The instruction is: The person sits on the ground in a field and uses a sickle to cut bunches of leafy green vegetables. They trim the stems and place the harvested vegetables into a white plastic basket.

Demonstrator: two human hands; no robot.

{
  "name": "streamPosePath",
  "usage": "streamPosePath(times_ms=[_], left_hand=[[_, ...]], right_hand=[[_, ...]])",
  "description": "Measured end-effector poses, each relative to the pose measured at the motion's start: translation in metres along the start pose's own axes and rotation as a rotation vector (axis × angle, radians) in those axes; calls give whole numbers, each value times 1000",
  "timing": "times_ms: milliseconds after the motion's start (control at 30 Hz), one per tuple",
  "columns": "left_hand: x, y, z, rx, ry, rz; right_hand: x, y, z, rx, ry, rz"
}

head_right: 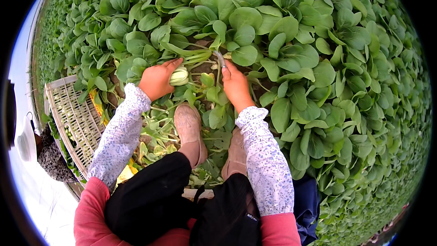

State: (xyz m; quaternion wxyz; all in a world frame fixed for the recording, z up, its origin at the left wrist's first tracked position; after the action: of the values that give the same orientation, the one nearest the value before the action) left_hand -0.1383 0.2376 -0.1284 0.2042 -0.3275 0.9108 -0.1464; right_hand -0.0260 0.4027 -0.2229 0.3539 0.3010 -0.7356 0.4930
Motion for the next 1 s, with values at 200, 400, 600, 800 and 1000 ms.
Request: streamPosePath(times_ms=[200, 400, 600, 800, 1000], left_hand=[[8, 2, -3, 128, -39, -105], [-5, -16, -30, -105, -186, -21], [-71, -68, -81, -301, -323, 177], [-135, -98, -80, -372, -171, 392], [-135, -107, -67, -200, -358, 324]], right_hand=[[22, 3, 3, -90, -484, -230], [-1, -37, -12, -83, -482, -242], [32, -90, -59, -107, 397, 12], [52, -129, -71, 32, 807, 7], [34, -134, -105, -395, 573, -34]])
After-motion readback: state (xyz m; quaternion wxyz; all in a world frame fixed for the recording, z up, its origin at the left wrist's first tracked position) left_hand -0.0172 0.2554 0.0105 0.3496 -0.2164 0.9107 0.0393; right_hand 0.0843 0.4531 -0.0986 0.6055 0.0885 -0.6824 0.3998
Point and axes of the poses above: each hand's wrist, its own y-axis towards the middle knuckle, its own z-axis out of the palm, x = y × z, the point moved 8 cm from there along y, towards the middle knuckle, and after that the axes turned 7 degrees about -y, right-handed, at the moved point
